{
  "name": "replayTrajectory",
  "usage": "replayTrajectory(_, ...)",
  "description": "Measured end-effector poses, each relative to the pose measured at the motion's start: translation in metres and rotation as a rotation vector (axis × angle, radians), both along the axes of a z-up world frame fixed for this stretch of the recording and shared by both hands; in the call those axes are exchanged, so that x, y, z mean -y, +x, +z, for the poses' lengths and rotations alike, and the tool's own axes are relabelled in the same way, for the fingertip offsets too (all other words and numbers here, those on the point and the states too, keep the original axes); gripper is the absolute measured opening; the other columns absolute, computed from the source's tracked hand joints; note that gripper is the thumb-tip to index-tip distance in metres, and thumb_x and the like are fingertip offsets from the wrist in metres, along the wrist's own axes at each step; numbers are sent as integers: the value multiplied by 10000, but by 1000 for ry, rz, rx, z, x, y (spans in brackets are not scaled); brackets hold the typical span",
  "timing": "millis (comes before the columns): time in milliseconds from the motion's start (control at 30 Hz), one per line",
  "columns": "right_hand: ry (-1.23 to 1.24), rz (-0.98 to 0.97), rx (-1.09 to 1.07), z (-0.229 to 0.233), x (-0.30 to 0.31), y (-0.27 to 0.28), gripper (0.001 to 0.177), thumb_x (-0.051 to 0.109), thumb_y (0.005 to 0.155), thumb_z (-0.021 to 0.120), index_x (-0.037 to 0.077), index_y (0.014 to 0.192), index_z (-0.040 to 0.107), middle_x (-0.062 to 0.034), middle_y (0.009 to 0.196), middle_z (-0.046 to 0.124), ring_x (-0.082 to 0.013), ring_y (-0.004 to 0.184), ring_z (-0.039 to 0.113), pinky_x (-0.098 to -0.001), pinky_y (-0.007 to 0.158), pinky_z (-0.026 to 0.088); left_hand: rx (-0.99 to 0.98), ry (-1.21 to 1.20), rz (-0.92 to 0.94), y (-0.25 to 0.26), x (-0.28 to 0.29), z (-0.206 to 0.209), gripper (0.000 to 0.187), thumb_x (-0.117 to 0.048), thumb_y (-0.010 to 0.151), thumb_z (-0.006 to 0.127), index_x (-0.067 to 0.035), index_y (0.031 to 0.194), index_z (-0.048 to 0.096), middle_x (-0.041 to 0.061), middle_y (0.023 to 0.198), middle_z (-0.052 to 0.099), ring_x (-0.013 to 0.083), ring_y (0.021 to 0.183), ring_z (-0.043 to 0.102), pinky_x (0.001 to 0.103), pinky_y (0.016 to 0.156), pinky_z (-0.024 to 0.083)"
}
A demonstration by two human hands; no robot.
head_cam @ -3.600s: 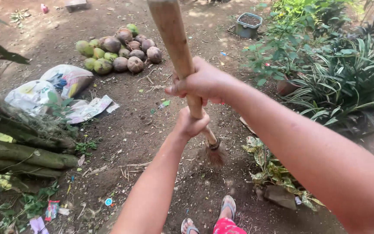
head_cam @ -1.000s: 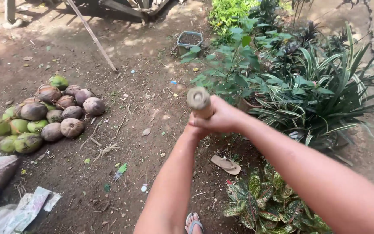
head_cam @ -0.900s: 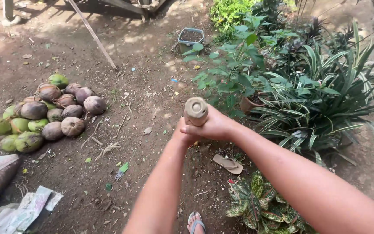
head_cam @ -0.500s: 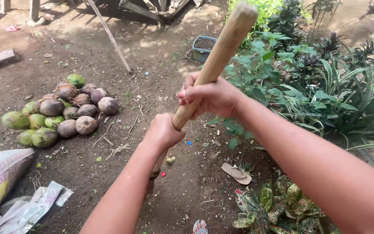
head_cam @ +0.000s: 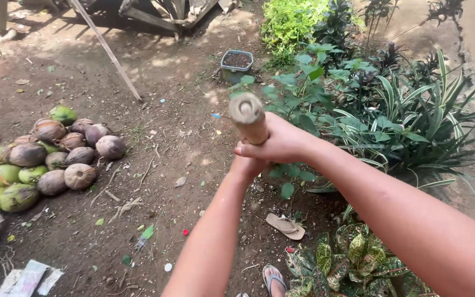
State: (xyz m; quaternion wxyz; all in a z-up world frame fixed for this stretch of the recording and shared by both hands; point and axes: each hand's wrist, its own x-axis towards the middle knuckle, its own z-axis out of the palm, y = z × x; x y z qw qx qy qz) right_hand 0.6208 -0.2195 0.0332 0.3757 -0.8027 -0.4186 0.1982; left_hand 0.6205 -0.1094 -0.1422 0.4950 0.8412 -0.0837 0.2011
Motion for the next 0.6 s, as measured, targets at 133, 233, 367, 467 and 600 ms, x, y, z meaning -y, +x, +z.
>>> replayTrajectory(133,41,53,-90,-63,17,18,334,355,820,804,103,1005,688,19,927,734,-103,873,678,-335,833,572,-173,-315,-103,36,12,-97,246,-121,934,656,-96,1179,670,125,1158,687,266,1083,673,406,943,550)
replayTrajectory(233,274,35,-115,-90,16,15,433,327,798,838,96,1066,590,9,945,676,-103,886,624,-318,845,525,-328,-516,-130,2,-2,-75,248,-186,921,645,-117,1158,670,124,1150,701,251,1059,697,378,940,575)
replayTrajectory(367,178,89,-262,-58,-6,25,313,327,843,817,88,805,618,15,759,650,-84,749,606,-289,675,520,-537,134,107,-35,-37,10,311,-230,822,701,-145,1122,702,163,1047,749,311,999,723,402,870,581)
replayTrajectory(467,217,119,-358,-10,-13,35,308,317,813,816,92,770,609,32,724,632,-78,701,595,-290,611,501,-568,262,194,-39,-46,49,348,-207,778,707,-140,1119,703,182,1006,756,320,972,738,405,852,591)
replayTrajectory(600,195,161,-241,35,-13,48,368,317,831,831,69,771,565,25,741,598,-85,727,553,-305,613,475,-495,189,259,-39,-41,86,329,-202,783,698,-131,1102,731,182,989,768,316,970,752,409,843,594)
